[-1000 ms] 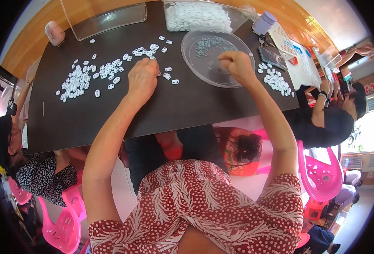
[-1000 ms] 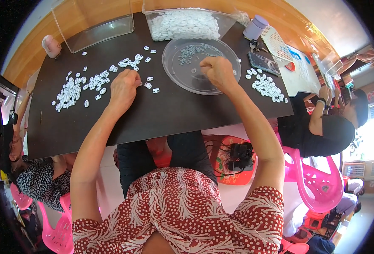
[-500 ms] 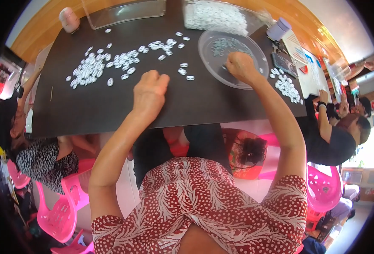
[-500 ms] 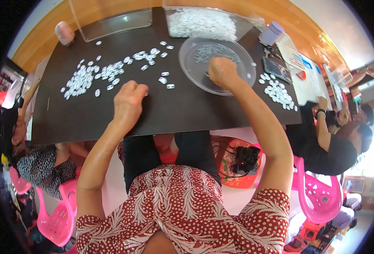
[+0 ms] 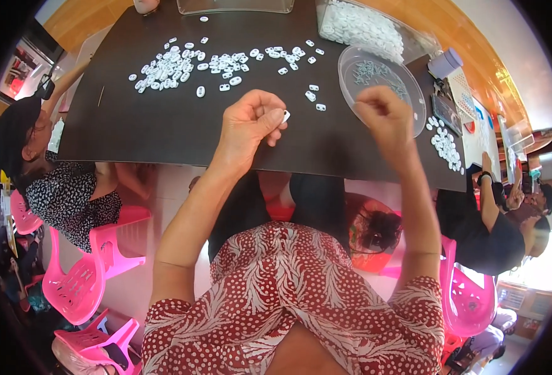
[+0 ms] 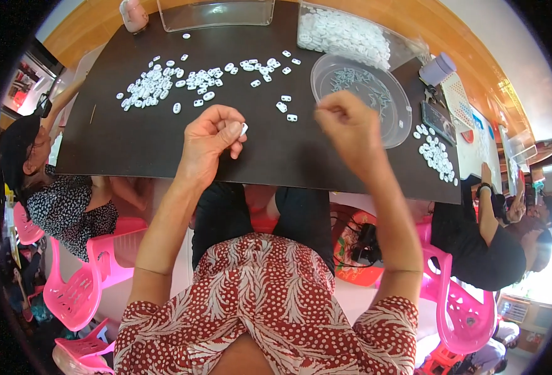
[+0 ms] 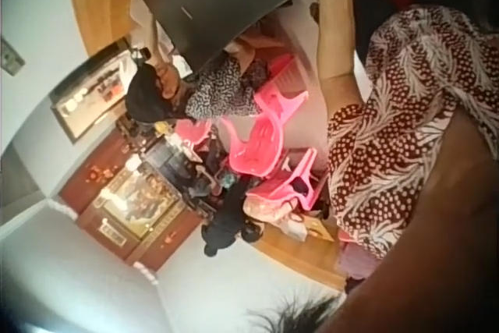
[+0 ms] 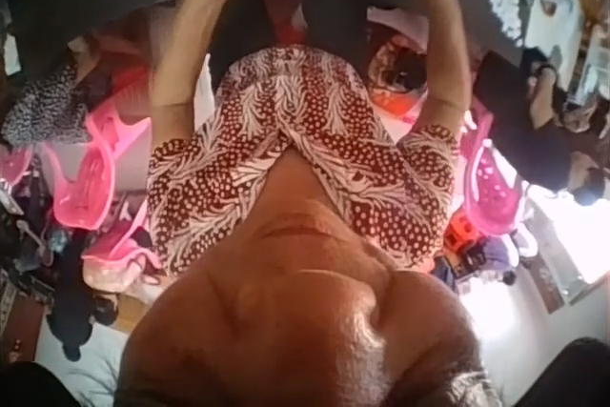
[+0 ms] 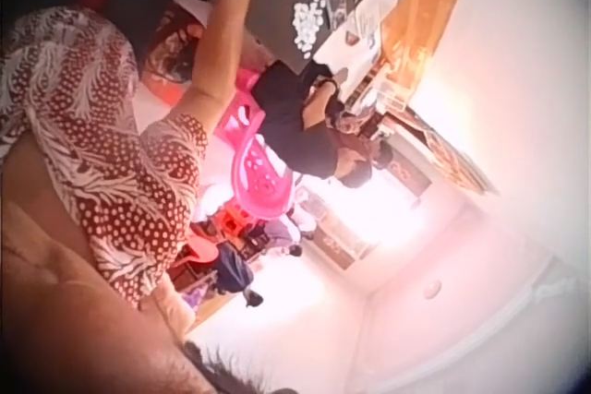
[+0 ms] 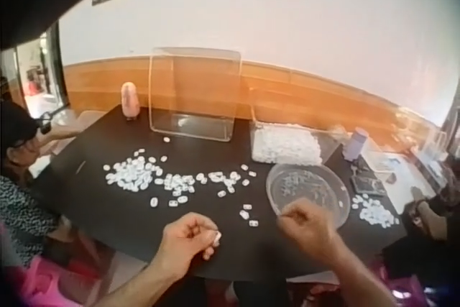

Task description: Assembling small white plastic components by manually inserting tiny green pins into them.

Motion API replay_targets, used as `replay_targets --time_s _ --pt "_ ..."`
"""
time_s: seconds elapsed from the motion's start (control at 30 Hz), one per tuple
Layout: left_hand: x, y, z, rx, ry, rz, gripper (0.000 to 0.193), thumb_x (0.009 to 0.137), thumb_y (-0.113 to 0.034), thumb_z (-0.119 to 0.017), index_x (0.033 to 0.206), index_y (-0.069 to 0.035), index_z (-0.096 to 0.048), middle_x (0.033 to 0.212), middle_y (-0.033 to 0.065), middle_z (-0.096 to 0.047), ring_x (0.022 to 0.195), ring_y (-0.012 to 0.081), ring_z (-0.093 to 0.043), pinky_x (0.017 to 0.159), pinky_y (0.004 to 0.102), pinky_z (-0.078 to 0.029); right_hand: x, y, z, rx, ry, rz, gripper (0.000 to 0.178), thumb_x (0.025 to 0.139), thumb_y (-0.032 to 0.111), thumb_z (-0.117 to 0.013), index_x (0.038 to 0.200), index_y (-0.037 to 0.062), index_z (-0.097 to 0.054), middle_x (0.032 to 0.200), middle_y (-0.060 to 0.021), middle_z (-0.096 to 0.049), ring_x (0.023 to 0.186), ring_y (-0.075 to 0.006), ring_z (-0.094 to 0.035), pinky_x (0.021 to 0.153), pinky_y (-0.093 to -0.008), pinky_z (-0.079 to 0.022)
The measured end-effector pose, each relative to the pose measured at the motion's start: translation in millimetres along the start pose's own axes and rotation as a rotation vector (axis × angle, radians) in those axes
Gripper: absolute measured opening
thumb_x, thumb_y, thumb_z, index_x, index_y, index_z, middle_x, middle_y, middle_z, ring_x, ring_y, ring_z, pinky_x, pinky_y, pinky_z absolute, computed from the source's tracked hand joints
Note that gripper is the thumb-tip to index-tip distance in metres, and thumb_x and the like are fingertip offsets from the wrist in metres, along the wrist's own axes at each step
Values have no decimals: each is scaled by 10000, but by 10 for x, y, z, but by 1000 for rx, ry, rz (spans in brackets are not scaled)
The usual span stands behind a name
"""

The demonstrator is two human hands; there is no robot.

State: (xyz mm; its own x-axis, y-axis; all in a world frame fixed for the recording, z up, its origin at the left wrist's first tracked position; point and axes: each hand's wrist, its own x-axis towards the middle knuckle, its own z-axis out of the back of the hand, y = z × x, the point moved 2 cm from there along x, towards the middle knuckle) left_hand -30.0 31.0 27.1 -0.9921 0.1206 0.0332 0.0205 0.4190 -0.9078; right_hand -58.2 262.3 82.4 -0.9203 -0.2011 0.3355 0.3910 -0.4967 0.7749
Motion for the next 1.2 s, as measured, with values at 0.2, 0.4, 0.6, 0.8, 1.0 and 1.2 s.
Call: replay_targets --time_s 0.2,0.4,0.6,0.8,1.0,1.2 --pt "-130 140 -142 -331 -42 -27 112 858 -73 -610 912 5 -549 729 75 -596 570 124 -547 519 246 -455 -262 389 -743 272 -20 42 88 777 -9 -625 846 46 -626 733 -31 -556 675 -106 -532 601 -249 -425" --pt "-224 245 -135 -261 -157 -136 88 867 -54 -595 913 12 -559 740 73 -604 580 110 -550 511 217 -446 -281 439 -915 11 -118 248 108 708 5 -637 803 52 -618 687 -61 -556 641 -240 -500 587 -343 -408" --pt "-339 185 -166 -243 -219 -86 100 865 -48 -598 909 42 -595 750 86 -628 590 110 -568 518 208 -454 -274 427 -923 -106 -104 449 102 685 23 -623 778 65 -617 699 -56 -563 672 -246 -507 607 -352 -414" --pt "-356 175 -103 -183 -149 -60 142 867 -65 -595 934 61 -604 802 114 -650 649 151 -626 548 242 -503 -262 480 -885 -111 12 426 131 692 29 -617 818 59 -631 726 -60 -579 700 -251 -518 642 -355 -422" --pt "-360 147 -48 -188 -222 -13 96 840 -10 -608 906 58 -617 755 100 -642 572 106 -576 502 207 -460 -307 366 -905 330 103 -70 107 780 -5 -605 882 17 -628 790 -46 -602 708 -113 -569 642 -255 -448" --pt "-378 106 -41 -182 -217 -1 90 838 -1 -604 902 59 -623 723 97 -637 555 97 -561 475 198 -442 -309 376 -921 341 93 -59 132 779 -16 -618 910 -3 -621 801 -26 -593 698 -66 -548 620 -220 -439"
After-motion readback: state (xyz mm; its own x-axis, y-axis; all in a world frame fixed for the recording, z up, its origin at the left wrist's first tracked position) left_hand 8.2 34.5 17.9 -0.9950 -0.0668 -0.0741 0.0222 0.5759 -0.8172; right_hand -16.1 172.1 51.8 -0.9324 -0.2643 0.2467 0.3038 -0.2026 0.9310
